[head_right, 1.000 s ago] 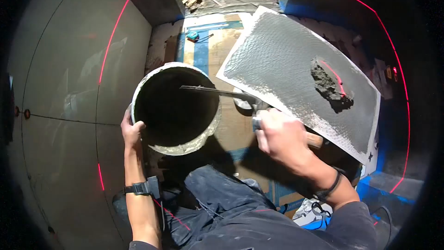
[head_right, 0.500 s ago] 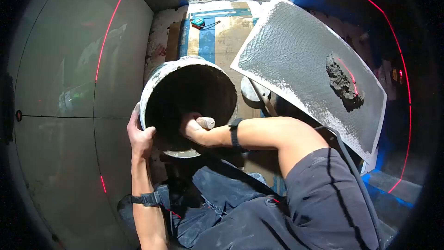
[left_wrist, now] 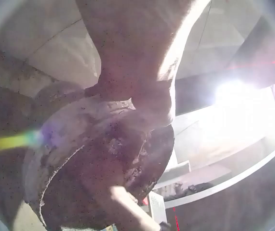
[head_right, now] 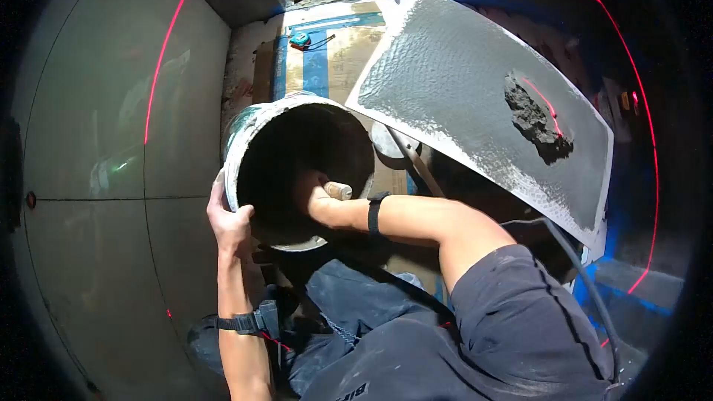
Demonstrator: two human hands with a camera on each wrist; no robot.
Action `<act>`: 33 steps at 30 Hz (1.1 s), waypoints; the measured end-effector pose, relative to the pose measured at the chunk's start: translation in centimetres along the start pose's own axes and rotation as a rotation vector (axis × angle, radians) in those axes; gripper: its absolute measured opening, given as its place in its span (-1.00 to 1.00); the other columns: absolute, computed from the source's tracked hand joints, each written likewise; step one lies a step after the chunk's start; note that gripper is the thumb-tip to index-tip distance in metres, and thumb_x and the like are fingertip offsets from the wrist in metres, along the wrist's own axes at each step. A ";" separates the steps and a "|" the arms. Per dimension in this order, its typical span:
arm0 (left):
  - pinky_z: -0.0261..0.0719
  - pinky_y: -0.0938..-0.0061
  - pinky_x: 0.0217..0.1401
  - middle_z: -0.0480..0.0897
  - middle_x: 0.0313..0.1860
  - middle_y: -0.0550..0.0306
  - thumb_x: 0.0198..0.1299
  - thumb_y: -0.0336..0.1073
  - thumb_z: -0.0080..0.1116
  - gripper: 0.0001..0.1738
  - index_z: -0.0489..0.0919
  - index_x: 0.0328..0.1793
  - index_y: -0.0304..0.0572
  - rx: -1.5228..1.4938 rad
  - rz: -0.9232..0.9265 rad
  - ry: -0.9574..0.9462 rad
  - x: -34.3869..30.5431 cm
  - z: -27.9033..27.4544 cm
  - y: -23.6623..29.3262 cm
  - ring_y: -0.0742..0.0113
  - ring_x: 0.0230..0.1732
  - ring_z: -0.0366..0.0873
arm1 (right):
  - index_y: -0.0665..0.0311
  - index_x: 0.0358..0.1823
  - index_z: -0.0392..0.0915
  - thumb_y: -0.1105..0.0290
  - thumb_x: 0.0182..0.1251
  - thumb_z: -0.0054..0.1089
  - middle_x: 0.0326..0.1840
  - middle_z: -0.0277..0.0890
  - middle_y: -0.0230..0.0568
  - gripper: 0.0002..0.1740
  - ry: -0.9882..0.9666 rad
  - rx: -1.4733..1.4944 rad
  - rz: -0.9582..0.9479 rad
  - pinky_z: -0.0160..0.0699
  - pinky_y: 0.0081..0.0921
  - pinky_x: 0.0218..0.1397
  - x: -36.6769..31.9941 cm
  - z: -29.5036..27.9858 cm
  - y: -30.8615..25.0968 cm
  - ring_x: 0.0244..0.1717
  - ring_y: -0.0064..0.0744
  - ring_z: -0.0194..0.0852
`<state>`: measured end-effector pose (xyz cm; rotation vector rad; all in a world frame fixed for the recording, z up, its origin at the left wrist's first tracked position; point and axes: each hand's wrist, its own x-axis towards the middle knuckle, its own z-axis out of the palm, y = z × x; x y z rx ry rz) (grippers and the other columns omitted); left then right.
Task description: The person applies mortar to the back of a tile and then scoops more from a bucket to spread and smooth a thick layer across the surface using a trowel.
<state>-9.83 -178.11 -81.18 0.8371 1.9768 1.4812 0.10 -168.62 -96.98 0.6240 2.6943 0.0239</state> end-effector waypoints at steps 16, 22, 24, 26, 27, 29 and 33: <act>0.26 0.38 0.56 0.49 0.40 -0.18 -0.25 -0.65 0.04 -0.06 0.33 0.49 -0.58 -0.073 -0.001 0.062 -1.0 1.8 -0.1 0.11 0.47 0.42 | 0.23 -0.12 0.79 0.41 0.28 0.19 -0.17 0.75 -0.05 -0.76 0.171 0.074 -0.027 0.72 -0.10 -0.33 -1.5 1.8 3.2 -0.18 -0.09 0.76; 0.24 0.29 0.60 0.51 0.37 -0.12 -0.27 -0.55 0.14 -0.06 0.37 0.46 -0.53 -0.041 0.056 0.034 -0.7 1.4 -0.1 0.09 0.46 0.42 | 0.06 -0.35 0.83 0.34 0.18 0.24 -0.30 0.79 -0.25 -0.83 0.074 0.263 -0.063 0.69 -0.30 -0.28 -5.9 -9.3 10.4 -0.25 -0.29 0.80; 0.20 0.28 0.62 0.51 0.37 -0.14 -0.29 -0.55 0.12 -0.06 0.38 0.46 -0.53 -0.065 0.038 -0.010 -1.0 1.5 0.0 0.07 0.48 0.40 | 0.06 -0.34 0.82 0.33 0.25 0.22 -0.27 0.79 -0.24 -0.82 0.039 0.236 0.014 0.70 -0.31 -0.28 -3.1 -8.0 10.7 -0.29 -0.29 0.79; 0.17 0.27 0.64 0.50 0.37 -0.18 -0.32 -0.60 0.04 -0.04 0.38 0.46 -0.54 -0.031 0.025 0.037 -1.4 1.9 0.4 0.05 0.49 0.39 | 0.04 -0.30 0.81 0.29 0.33 0.19 -0.28 0.78 -0.23 -0.80 0.008 0.313 0.117 0.71 -0.25 -0.26 0.5 -5.7 9.9 -0.26 -0.23 0.79; 0.20 0.30 0.62 0.49 0.40 -0.19 -0.31 -0.63 0.05 -0.03 0.34 0.49 -0.56 -0.002 0.033 0.046 -1.5 1.7 0.1 0.06 0.50 0.38 | 0.08 -0.21 0.80 0.28 0.35 0.16 -0.25 0.77 -0.16 -0.78 0.183 0.504 -0.117 0.72 -0.15 -0.21 2.8 -0.6 9.6 -0.19 -0.13 0.79; 0.21 0.32 0.60 0.46 0.44 -0.20 -0.30 -0.67 0.06 -0.01 0.31 0.52 -0.57 -0.013 0.068 0.057 -1.3 1.6 0.0 0.09 0.52 0.37 | 0.20 -0.08 0.75 0.23 0.34 0.11 -0.16 0.74 0.01 -0.69 0.098 0.684 0.030 0.72 -0.07 -0.11 0.7 0.1 7.0 -0.06 -0.01 0.75; 0.21 0.32 0.60 0.46 0.44 -0.17 -0.30 -0.68 0.06 0.00 0.32 0.52 -0.55 -0.035 0.049 0.055 -0.9 0.8 -1.1 0.09 0.52 0.36 | 0.33 -0.18 0.72 0.28 0.25 0.16 -0.14 0.70 0.16 -0.71 -0.125 0.665 -0.141 0.73 -0.08 -0.04 -0.6 -0.3 7.1 -0.08 0.09 0.74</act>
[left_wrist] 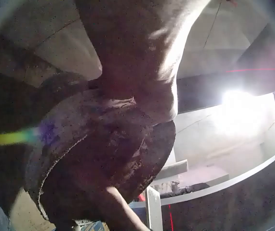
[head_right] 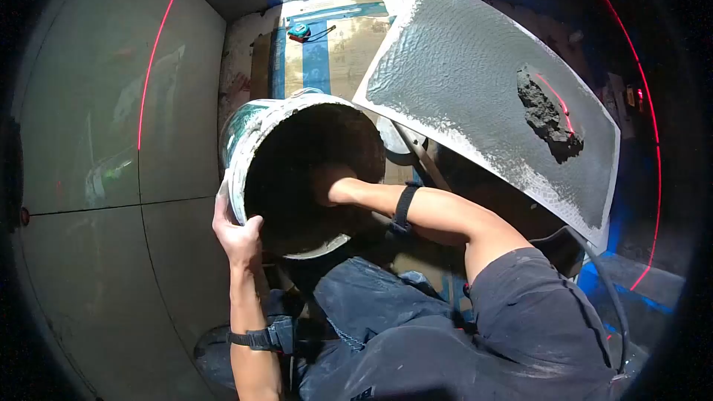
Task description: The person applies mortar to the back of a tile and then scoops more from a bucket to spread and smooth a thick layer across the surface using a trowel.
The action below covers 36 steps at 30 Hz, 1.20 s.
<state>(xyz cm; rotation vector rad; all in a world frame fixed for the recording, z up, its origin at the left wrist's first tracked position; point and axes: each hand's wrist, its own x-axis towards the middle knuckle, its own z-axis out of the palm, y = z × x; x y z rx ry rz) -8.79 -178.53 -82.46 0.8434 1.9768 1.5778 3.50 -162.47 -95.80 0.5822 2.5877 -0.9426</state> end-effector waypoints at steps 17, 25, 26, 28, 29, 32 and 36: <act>0.19 0.26 0.63 0.47 0.44 -0.13 -0.31 -0.55 0.12 0.00 0.33 0.50 -0.55 -0.056 0.036 0.025 -0.4 0.4 0.3 0.06 0.50 0.38 | 0.47 0.07 0.60 0.30 0.19 0.21 -0.17 0.68 0.27 -0.53 0.153 0.365 0.068 0.74 -0.05 -0.10 1.9 4.4 -3.5 -0.20 0.16 0.73; 0.27 0.31 0.58 0.51 0.37 -0.10 -0.33 -0.64 -0.01 -0.02 0.35 0.49 -0.53 -0.011 -0.026 0.047 -0.1 -1.2 -0.6 0.08 0.44 0.44 | 0.44 0.04 0.57 0.18 0.34 0.22 -0.40 0.67 0.05 -0.56 -0.156 0.721 0.269 0.63 -0.29 -0.53 0.7 3.4 -4.1 -0.62 -0.22 0.60; 0.31 0.33 0.55 0.52 0.36 -0.10 -0.32 -0.65 -0.03 -0.02 0.34 0.49 -0.52 0.028 -0.040 0.049 0.0 -1.6 -0.7 0.10 0.43 0.45 | 0.41 0.03 0.59 0.16 0.38 0.20 -0.45 0.65 0.02 -0.57 -0.250 0.682 0.319 0.60 -0.30 -0.55 -0.8 0.2 -5.0 -0.62 -0.24 0.59; 0.32 0.33 0.54 0.52 0.36 -0.09 -0.31 -0.65 -0.03 -0.02 0.34 0.49 -0.52 -0.008 -0.073 0.046 0.1 -1.7 -0.1 0.11 0.42 0.46 | 0.47 -0.07 0.60 0.15 0.36 0.18 -0.48 0.65 0.03 -0.57 -0.179 0.720 0.284 0.61 -0.28 -0.52 -2.3 -0.2 -5.2 -0.58 -0.22 0.63; 0.34 0.34 0.53 0.52 0.36 -0.09 -0.31 -0.65 -0.03 -0.02 0.34 0.50 -0.52 -0.046 -0.102 0.039 0.2 -1.7 0.3 0.12 0.41 0.47 | 0.52 -0.17 0.62 0.14 0.35 0.17 -0.51 0.64 0.04 -0.55 -0.102 0.757 0.249 0.62 -0.25 -0.50 -2.9 -0.2 -5.0 -0.54 -0.20 0.68; 0.26 0.34 0.57 0.51 0.39 -0.09 -0.32 -0.67 -0.03 -0.02 0.35 0.50 -0.51 -0.062 -0.053 0.019 0.4 -2.0 -0.6 0.12 0.46 0.42 | 0.52 -0.07 0.61 0.16 0.34 0.20 -0.48 0.64 0.04 -0.55 -0.059 0.754 0.191 0.60 -0.28 -0.48 -3.0 2.1 -3.6 -0.51 -0.21 0.66; 0.19 0.36 0.61 0.49 0.42 -0.12 -0.33 -0.68 -0.02 -0.01 0.36 0.50 -0.52 -0.095 -0.065 -0.007 0.7 -2.1 0.0 0.11 0.52 0.38 | 0.49 -0.14 0.65 0.28 0.28 0.26 -0.49 0.62 0.03 -0.66 -0.102 0.901 0.279 0.55 -0.25 -0.42 -6.4 -1.4 -4.5 -0.52 -0.22 0.60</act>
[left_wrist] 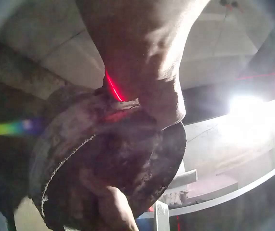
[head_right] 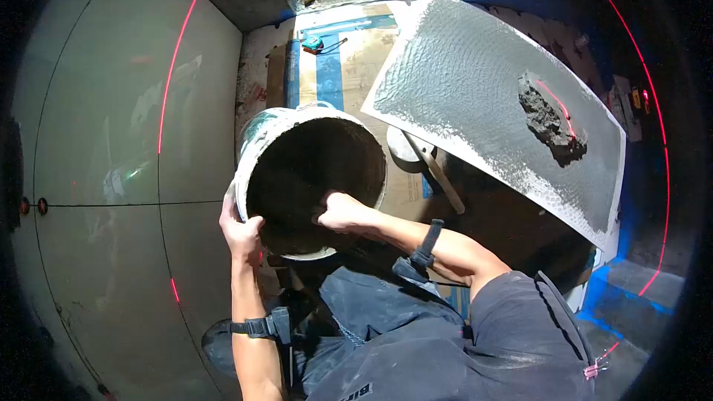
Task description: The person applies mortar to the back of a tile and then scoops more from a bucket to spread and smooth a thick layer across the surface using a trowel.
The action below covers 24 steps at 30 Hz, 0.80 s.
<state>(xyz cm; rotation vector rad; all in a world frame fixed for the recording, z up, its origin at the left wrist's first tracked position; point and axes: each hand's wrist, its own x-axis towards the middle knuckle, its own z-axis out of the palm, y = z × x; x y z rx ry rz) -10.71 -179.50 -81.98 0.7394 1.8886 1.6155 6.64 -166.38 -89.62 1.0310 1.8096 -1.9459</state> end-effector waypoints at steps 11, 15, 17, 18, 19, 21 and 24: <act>0.39 0.43 0.44 0.59 0.30 0.00 -0.30 -0.67 -0.03 -0.07 0.44 0.46 -0.41 -0.031 -0.042 0.052 1.7 -1.6 0.4 0.18 0.35 0.52 | 0.36 -0.47 0.59 0.26 0.29 0.32 -0.63 0.52 -0.27 -0.70 0.055 -0.180 -0.174 0.39 -0.41 -0.50 -6.8 -4.6 2.3 -0.60 -0.54 0.44; 0.41 0.44 0.42 0.58 0.30 0.02 -0.26 -0.64 0.01 -0.08 0.43 0.47 -0.43 0.024 0.025 0.040 2.3 -2.4 -0.6 0.21 0.32 0.53 | 0.41 -0.41 0.63 0.20 0.23 0.33 -0.60 0.55 -0.08 -0.66 0.100 -0.147 -0.159 0.49 -0.31 -0.38 -11.4 -6.7 0.5 -0.53 -0.40 0.53; 0.48 0.41 0.36 0.57 0.30 0.01 -0.23 -0.61 0.02 -0.09 0.43 0.48 -0.41 0.087 -0.038 0.069 2.3 -2.8 0.3 0.23 0.30 0.54 | 0.38 -0.41 0.61 0.18 0.24 0.33 -0.63 0.52 -0.13 -0.66 0.072 -0.184 -0.272 0.45 -0.35 -0.41 -14.0 -8.1 -0.2 -0.56 -0.44 0.47; 0.51 0.41 0.32 0.58 0.27 0.02 -0.22 -0.61 0.02 -0.11 0.44 0.47 -0.40 -0.006 0.003 0.044 2.7 -3.4 -0.8 0.24 0.24 0.56 | 0.36 -0.42 0.58 0.18 0.28 0.31 -0.63 0.49 -0.25 -0.66 0.053 -0.067 -0.225 0.40 -0.42 -0.45 -15.2 -8.7 0.1 -0.57 -0.52 0.41; 0.53 0.42 0.29 0.60 0.22 0.03 -0.22 -0.61 0.01 -0.12 0.45 0.46 -0.39 0.056 -0.003 0.024 3.1 -4.1 -1.1 0.24 0.19 0.59 | 0.30 -0.48 0.50 0.20 0.33 0.28 -0.63 0.41 -0.38 -0.66 0.040 0.012 -0.217 0.34 -0.47 -0.49 -17.1 -9.2 -0.5 -0.58 -0.59 0.33; 0.52 0.43 0.29 0.61 0.19 0.04 -0.19 -0.59 -0.03 -0.16 0.46 0.43 -0.39 -0.037 -0.030 0.021 3.1 -6.0 -1.7 0.23 0.18 0.60 | 0.25 -0.55 0.40 0.24 0.36 0.26 -0.63 0.32 -0.46 -0.63 0.079 0.072 -0.161 0.31 -0.49 -0.51 -20.4 -8.6 -2.8 -0.58 -0.64 0.28; 0.43 0.41 0.39 0.59 0.24 0.03 -0.23 -0.55 -0.05 -0.13 0.46 0.43 -0.40 -0.076 -0.057 0.006 5.3 -13.0 -10.1 0.19 0.24 0.57 | 0.30 -0.28 0.62 0.25 0.40 0.34 -0.58 0.40 -0.48 -0.76 0.195 0.058 -0.162 0.32 -0.59 -0.52 -20.8 -5.8 -3.4 -0.58 -0.68 0.31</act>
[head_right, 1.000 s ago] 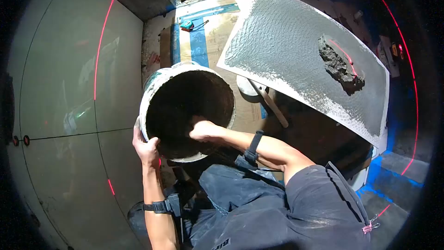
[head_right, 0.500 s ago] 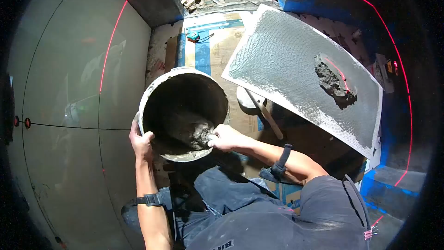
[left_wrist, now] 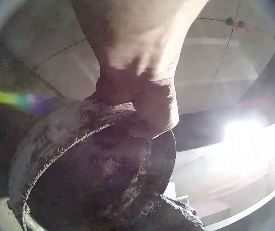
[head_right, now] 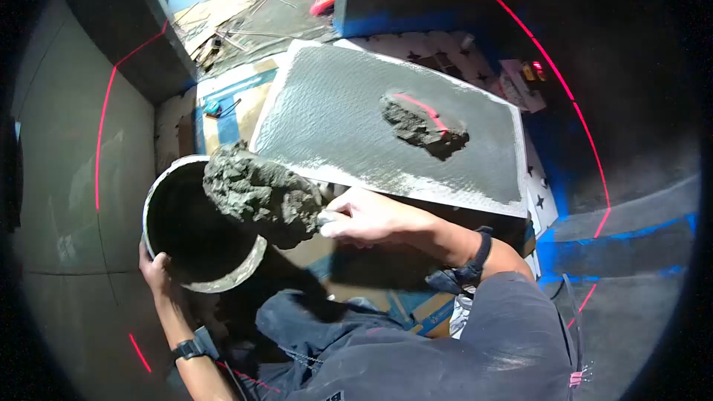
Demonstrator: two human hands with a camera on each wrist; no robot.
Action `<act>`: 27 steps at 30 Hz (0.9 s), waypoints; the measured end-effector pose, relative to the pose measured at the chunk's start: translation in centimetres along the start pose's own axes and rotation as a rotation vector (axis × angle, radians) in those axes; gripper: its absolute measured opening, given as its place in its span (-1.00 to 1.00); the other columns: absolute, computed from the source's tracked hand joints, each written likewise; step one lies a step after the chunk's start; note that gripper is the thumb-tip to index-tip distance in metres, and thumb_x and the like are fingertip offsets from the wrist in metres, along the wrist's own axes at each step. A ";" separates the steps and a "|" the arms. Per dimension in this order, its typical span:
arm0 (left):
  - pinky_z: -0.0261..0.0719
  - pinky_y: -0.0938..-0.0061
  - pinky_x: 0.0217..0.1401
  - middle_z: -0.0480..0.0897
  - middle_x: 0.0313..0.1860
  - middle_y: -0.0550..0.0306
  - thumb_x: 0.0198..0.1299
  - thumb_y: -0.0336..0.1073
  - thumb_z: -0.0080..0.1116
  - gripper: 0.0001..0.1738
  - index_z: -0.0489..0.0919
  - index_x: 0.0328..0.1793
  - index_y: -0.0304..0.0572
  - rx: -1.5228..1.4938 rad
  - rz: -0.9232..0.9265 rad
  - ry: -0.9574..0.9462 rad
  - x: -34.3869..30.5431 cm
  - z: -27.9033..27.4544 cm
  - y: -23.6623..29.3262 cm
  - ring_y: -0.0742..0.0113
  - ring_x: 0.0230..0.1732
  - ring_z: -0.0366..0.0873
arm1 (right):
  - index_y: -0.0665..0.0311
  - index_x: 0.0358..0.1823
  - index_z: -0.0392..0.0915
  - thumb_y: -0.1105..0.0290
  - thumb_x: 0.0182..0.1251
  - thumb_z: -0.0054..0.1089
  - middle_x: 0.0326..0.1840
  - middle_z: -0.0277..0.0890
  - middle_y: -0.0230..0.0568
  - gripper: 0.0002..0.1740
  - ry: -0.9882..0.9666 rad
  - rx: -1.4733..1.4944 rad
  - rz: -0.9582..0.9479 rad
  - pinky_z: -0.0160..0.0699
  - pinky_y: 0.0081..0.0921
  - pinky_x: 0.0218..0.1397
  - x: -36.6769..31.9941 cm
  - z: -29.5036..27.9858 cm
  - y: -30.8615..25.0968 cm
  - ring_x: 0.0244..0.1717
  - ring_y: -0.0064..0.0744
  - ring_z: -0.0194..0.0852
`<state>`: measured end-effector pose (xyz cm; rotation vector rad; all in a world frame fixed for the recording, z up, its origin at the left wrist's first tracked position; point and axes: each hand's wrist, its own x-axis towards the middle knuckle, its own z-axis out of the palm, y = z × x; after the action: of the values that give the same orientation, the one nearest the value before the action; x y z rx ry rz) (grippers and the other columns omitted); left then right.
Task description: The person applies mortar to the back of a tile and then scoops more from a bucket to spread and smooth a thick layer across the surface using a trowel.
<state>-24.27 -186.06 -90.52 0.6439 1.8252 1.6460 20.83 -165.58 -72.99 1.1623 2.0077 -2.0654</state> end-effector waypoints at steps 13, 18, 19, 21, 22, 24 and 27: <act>0.54 0.52 0.22 0.58 0.26 0.02 -0.22 -0.56 -0.07 -0.10 0.44 0.47 -0.35 0.082 -0.002 -0.040 1.0 -3.3 0.3 0.22 0.21 0.58 | 0.29 -0.27 0.61 0.34 0.16 0.29 -0.28 0.62 0.07 -0.81 1.206 -1.227 0.017 0.62 -0.03 -0.15 -13.5 -11.1 2.6 -0.22 0.15 0.66; 0.54 0.53 0.22 0.56 0.29 0.00 -0.22 -0.61 -0.10 -0.10 0.42 0.48 -0.39 0.029 0.066 -0.010 -0.7 -0.4 2.1 0.23 0.22 0.57 | 0.26 -0.25 0.56 0.39 0.20 0.25 -0.27 0.57 -0.03 -0.86 1.250 -1.339 0.142 0.63 -0.06 -0.13 -13.8 -13.5 6.3 -0.19 0.04 0.66; 0.54 0.53 0.22 0.56 0.29 0.00 -0.22 -0.61 -0.10 -0.10 0.42 0.48 -0.39 0.033 0.066 -0.011 -0.7 -0.4 2.1 0.23 0.22 0.57 | 0.25 -0.25 0.56 0.39 0.19 0.26 -0.26 0.57 -0.04 -0.85 1.249 -1.321 0.168 0.62 -0.06 -0.13 -14.5 -13.2 5.5 -0.19 0.03 0.65; 0.53 0.52 0.23 0.57 0.29 0.00 -0.22 -0.61 -0.10 -0.10 0.42 0.48 -0.39 0.045 0.126 -0.041 -0.4 -0.9 1.7 0.23 0.23 0.57 | 0.26 -0.22 0.57 0.37 0.16 0.30 -0.26 0.57 -0.07 -0.81 1.259 -1.324 0.186 0.62 -0.09 -0.13 -15.5 -12.9 4.7 -0.18 0.01 0.66; 0.53 0.52 0.23 0.57 0.29 0.00 -0.22 -0.61 -0.10 -0.10 0.42 0.48 -0.39 0.044 0.120 -0.039 -0.2 -0.8 1.5 0.23 0.23 0.57 | 0.26 -0.21 0.58 0.37 0.15 0.30 -0.25 0.57 -0.07 -0.80 1.293 -1.325 0.133 0.62 -0.09 -0.13 -15.8 -12.7 4.1 -0.18 0.01 0.66; 0.53 0.56 0.17 0.58 0.26 0.01 -0.21 -0.60 -0.10 -0.10 0.42 0.48 -0.40 0.047 0.041 -0.024 -0.5 -0.9 0.2 0.26 0.17 0.58 | 0.27 -0.17 0.60 0.37 0.13 0.31 -0.25 0.57 -0.06 -0.76 1.330 -1.303 0.092 0.62 -0.10 -0.14 -16.1 -12.7 3.9 -0.18 0.01 0.65; 0.55 0.58 0.04 0.59 0.21 0.03 -0.20 -0.55 -0.06 -0.12 0.42 0.47 -0.40 0.115 0.011 0.021 -0.5 -0.6 1.2 0.33 0.07 0.60 | 0.26 -0.18 0.61 0.38 0.08 0.33 -0.26 0.56 -0.03 -0.74 1.232 -1.371 0.160 0.62 -0.10 -0.14 -16.4 -12.4 1.6 -0.23 0.07 0.62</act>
<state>-24.33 -186.68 -89.26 0.6894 1.9459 1.5686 39.35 -162.54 -64.38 2.0101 2.5121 0.5993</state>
